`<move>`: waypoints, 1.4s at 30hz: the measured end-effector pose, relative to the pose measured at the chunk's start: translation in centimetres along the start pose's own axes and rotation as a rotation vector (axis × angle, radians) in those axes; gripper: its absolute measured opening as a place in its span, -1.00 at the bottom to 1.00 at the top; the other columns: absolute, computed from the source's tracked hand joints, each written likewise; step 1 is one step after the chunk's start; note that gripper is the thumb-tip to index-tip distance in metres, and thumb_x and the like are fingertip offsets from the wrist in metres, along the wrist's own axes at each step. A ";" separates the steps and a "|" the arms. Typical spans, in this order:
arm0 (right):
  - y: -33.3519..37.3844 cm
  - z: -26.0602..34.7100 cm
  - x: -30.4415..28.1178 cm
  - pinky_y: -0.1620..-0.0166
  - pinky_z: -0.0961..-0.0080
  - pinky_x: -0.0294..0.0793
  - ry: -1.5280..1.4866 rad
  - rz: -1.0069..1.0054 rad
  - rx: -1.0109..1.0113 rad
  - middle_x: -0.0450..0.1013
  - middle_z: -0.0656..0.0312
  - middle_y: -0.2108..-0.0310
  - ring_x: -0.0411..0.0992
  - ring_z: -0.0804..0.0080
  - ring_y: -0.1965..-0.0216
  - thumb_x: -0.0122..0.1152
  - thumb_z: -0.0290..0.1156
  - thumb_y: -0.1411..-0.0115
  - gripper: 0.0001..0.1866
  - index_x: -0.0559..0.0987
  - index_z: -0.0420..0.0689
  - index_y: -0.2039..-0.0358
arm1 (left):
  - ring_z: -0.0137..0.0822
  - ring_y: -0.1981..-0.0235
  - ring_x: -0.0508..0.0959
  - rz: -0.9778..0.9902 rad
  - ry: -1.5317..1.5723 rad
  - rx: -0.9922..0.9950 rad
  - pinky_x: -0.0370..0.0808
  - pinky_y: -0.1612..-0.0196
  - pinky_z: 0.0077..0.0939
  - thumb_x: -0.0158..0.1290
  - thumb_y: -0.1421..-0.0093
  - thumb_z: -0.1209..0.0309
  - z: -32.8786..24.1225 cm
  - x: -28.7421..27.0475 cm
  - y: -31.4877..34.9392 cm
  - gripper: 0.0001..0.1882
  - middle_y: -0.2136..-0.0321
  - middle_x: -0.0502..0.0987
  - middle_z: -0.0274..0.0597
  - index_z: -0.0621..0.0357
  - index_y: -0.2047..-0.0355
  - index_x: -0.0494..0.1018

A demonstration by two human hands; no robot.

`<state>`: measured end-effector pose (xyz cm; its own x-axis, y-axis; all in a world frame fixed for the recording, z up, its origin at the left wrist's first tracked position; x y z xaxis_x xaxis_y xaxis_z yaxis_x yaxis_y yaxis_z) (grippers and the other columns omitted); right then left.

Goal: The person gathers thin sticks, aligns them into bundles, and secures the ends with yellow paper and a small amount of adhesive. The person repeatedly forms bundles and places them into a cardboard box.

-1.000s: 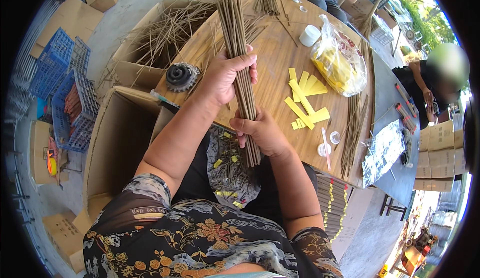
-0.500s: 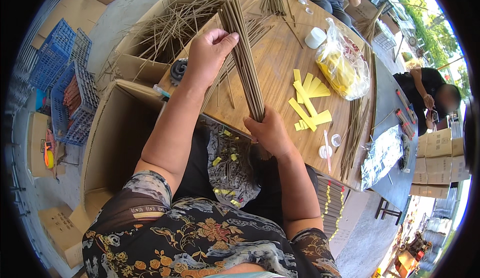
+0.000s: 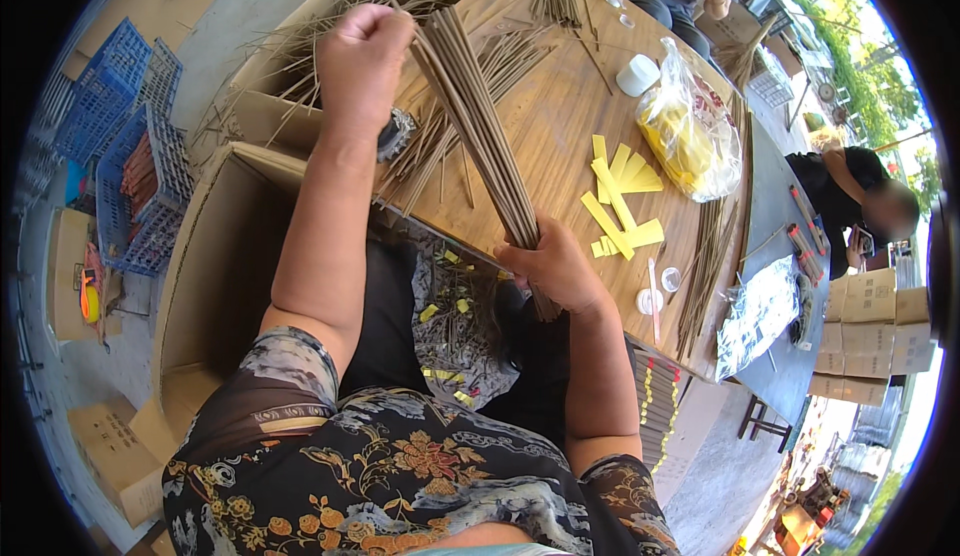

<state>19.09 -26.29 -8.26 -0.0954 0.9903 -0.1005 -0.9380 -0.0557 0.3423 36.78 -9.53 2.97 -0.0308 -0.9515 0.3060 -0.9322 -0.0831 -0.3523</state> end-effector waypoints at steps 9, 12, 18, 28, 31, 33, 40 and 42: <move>0.4 -0.3 -0.5 0.65 0.71 0.23 -0.009 0.066 0.036 0.25 0.38 0.70 0.24 0.66 0.71 0.14 -0.52 0.01 -0.84 0.31 -0.16 0.52 | -0.45 0.72 0.35 -0.265 0.021 0.322 0.27 0.65 -0.66 0.03 -0.02 0.48 -7.9 -14.9 -16.3 -0.87 0.73 0.39 -0.18 0.33 0.54 0.37; 0.0 -0.2 -0.3 0.66 0.70 0.25 -0.121 0.083 0.026 0.26 0.36 0.70 0.25 0.65 0.72 0.14 -0.54 0.03 -0.84 0.32 -0.17 0.53 | -0.37 0.63 0.45 -0.219 0.007 0.252 0.41 0.54 -0.60 0.03 -0.04 0.46 -8.1 -13.8 -17.3 -0.82 0.64 0.45 -0.13 0.39 0.49 0.36; -0.3 0.7 -0.2 0.66 0.70 0.25 -0.274 0.069 -0.038 0.27 0.35 0.70 0.26 0.62 0.74 0.15 -0.56 0.04 -0.85 0.34 -0.18 0.55 | -0.49 0.56 0.45 0.140 -0.325 0.032 0.41 0.52 -0.67 -0.01 -0.11 0.42 -3.2 -1.3 -6.0 -0.72 0.51 0.48 -0.20 0.34 0.21 0.37; -0.1 1.5 -0.2 0.67 0.70 0.24 -0.273 0.078 -0.079 0.27 0.34 0.70 0.25 0.62 0.74 0.16 -0.56 0.05 -0.83 0.33 -0.18 0.51 | -0.62 0.63 0.34 0.800 -0.516 -0.188 0.30 0.58 -0.71 0.01 -0.11 0.37 1.4 8.3 7.9 -0.83 0.64 0.40 -0.37 0.24 0.45 0.37; -0.1 1.5 -0.3 0.68 0.71 0.24 -0.315 0.080 -0.089 0.26 0.35 0.69 0.25 0.62 0.74 0.17 -0.57 0.06 -0.82 0.33 -0.18 0.50 | -0.64 0.65 0.32 0.817 -0.500 -0.296 0.27 0.62 -0.76 0.01 -0.10 0.41 1.5 8.4 8.1 -0.86 0.65 0.39 -0.37 0.21 0.47 0.32; -0.1 1.6 -0.3 0.68 0.71 0.24 -0.339 0.081 -0.097 0.26 0.35 0.68 0.25 0.62 0.74 0.17 -0.58 0.06 -0.82 0.33 -0.18 0.50 | -0.66 0.66 0.30 0.829 -0.491 -0.307 0.23 0.64 -0.82 0.01 -0.10 0.41 1.3 8.6 8.1 -0.88 0.66 0.36 -0.40 0.15 0.45 0.30; 0.1 1.2 -0.4 0.68 0.71 0.24 -0.308 0.104 -0.077 0.27 0.34 0.69 0.25 0.61 0.75 0.17 -0.58 0.06 -0.83 0.34 -0.18 0.51 | -0.63 0.68 0.30 0.452 -0.479 -0.049 0.23 0.64 -0.79 0.04 -0.05 0.39 -5.5 5.5 -0.2 -0.88 0.66 0.38 -0.39 0.15 0.40 0.41; 0.1 0.9 -0.5 0.68 0.70 0.26 -0.346 0.115 -0.059 0.28 0.34 0.69 0.26 0.61 0.75 0.16 -0.58 0.06 -0.83 0.34 -0.18 0.50 | -0.59 0.69 0.31 0.201 -0.302 0.181 0.27 0.62 -0.76 0.03 -0.08 0.37 -9.1 1.7 -5.3 -0.82 0.67 0.39 -0.34 0.20 0.35 0.40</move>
<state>19.36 -26.71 -7.32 -0.0923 0.9609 0.2610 -0.9463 -0.1662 0.2772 38.40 -7.97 13.44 -0.0733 -0.9961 -0.0490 -0.8392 0.0882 -0.5366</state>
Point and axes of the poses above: each hand's wrist, its own y-axis away from the middle knuckle, its own x-axis out of the palm, z = x × y, the point moved 9 cm from there along -y, towards the middle knuckle
